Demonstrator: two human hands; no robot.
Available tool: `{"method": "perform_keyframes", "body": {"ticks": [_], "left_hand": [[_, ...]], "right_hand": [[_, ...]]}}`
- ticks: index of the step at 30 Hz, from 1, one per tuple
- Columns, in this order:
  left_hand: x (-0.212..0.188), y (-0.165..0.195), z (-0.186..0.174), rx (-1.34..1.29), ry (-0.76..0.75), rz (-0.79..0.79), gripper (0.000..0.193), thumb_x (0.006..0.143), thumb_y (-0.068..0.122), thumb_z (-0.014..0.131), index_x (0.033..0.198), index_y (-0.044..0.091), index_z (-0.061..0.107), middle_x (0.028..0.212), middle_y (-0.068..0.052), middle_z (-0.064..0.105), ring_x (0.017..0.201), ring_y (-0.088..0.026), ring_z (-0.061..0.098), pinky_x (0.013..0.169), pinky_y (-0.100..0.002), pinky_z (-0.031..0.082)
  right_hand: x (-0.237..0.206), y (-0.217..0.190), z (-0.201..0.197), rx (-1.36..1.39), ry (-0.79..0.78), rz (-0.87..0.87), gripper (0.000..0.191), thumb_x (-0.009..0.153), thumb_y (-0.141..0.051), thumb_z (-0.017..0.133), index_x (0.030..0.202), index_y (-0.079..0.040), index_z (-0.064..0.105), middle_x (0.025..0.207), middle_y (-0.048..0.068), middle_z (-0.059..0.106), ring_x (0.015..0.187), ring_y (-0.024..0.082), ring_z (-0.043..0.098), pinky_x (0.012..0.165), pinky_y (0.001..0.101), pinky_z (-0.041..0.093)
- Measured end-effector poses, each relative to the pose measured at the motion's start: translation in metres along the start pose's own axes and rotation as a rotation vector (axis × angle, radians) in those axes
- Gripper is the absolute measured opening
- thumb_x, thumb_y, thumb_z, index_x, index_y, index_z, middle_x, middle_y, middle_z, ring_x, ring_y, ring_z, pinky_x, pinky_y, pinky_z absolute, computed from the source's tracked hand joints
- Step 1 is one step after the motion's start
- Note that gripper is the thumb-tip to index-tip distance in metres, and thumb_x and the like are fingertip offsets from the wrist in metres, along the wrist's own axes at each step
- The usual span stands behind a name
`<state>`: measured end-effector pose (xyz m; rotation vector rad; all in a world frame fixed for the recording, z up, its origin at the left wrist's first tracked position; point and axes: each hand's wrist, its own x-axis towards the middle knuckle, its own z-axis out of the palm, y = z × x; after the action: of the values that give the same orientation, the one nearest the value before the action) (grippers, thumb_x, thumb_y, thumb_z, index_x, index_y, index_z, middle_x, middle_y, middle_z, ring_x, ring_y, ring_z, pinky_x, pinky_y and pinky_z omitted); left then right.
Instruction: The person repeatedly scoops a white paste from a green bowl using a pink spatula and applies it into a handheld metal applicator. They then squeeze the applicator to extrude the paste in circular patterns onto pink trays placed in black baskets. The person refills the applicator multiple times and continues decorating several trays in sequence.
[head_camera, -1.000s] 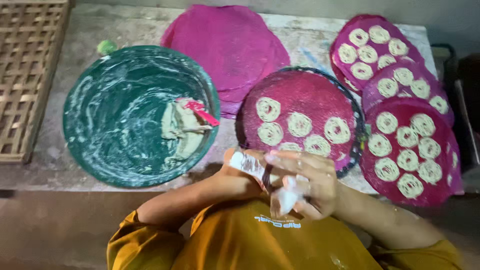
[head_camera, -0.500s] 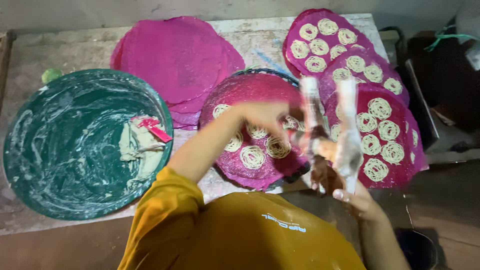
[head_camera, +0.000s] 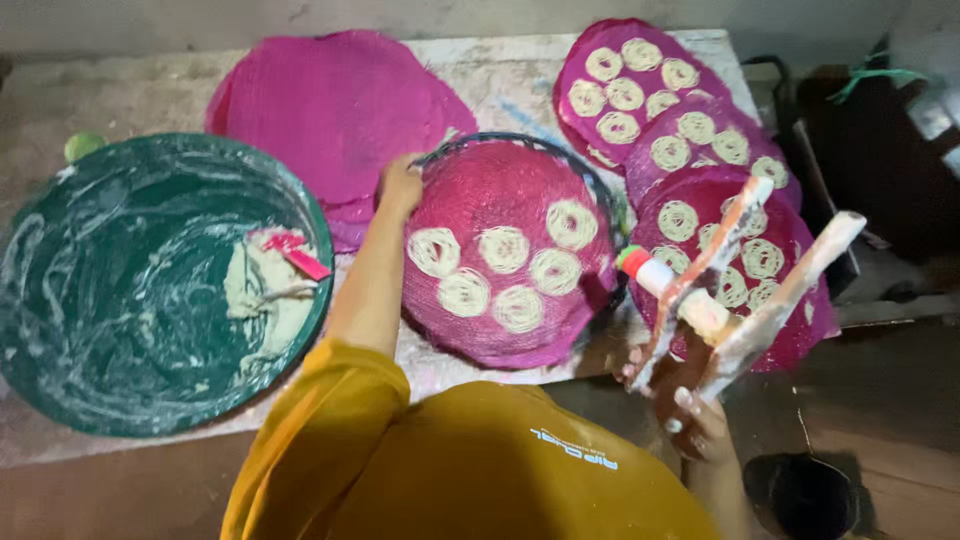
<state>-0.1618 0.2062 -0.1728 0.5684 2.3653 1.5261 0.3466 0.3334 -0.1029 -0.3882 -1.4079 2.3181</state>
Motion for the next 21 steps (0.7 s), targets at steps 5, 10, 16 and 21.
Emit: {"method": "perform_keyframes", "body": {"ticks": [5, 10, 16, 21], "left_hand": [[-0.097, -0.052, -0.020, -0.180, 0.018, -0.135, 0.046, 0.100, 0.008, 0.052, 0.146, 0.011, 0.053, 0.122, -0.017, 0.070, 0.111, -0.031, 0.064, 0.095, -0.040, 0.049], [-0.206, -0.077, -0.020, -0.169, 0.094, 0.008, 0.059, 0.100, 0.005, 0.057, 0.156, 0.006, 0.037, 0.149, -0.021, 0.052, 0.137, -0.035, 0.053, 0.115, -0.044, 0.039], [-0.253, -0.025, -0.051, 0.112, 0.425, 0.351, 0.084, 0.090, 0.007, 0.074, 0.161, 0.004, 0.027, 0.159, -0.021, 0.020, 0.146, -0.042, 0.034, 0.124, -0.050, 0.031], [-0.174, 0.028, -0.079, -1.576, -0.643, 0.042, 0.098, 0.093, 0.047, 0.071, 0.165, 0.002, 0.021, 0.164, -0.018, 0.043, 0.155, -0.033, 0.036, 0.133, -0.045, 0.026]], "right_hand": [[0.048, 0.008, 0.034, -0.080, -0.220, 0.060, 0.076, 0.092, -0.037, 0.070, 0.146, 0.003, 0.034, 0.133, 0.026, 0.054, 0.121, 0.038, 0.057, 0.105, 0.0532, 0.044], [0.078, 0.015, 0.042, -0.201, -0.359, 0.212, 0.067, 0.093, -0.043, 0.070, 0.133, 0.004, 0.043, 0.126, 0.023, 0.059, 0.116, 0.035, 0.060, 0.101, 0.0490, 0.047], [0.105, 0.009, 0.058, -0.297, -0.491, 0.437, 0.078, 0.093, -0.060, 0.063, 0.134, 0.005, 0.049, 0.120, 0.020, 0.064, 0.105, 0.030, 0.063, 0.090, 0.0430, 0.051], [0.125, 0.005, 0.101, -0.218, -0.680, 0.776, 0.097, 0.090, -0.079, 0.048, 0.146, 0.000, 0.042, 0.111, 0.019, 0.067, 0.093, 0.028, 0.066, 0.079, 0.0409, 0.053]]}}
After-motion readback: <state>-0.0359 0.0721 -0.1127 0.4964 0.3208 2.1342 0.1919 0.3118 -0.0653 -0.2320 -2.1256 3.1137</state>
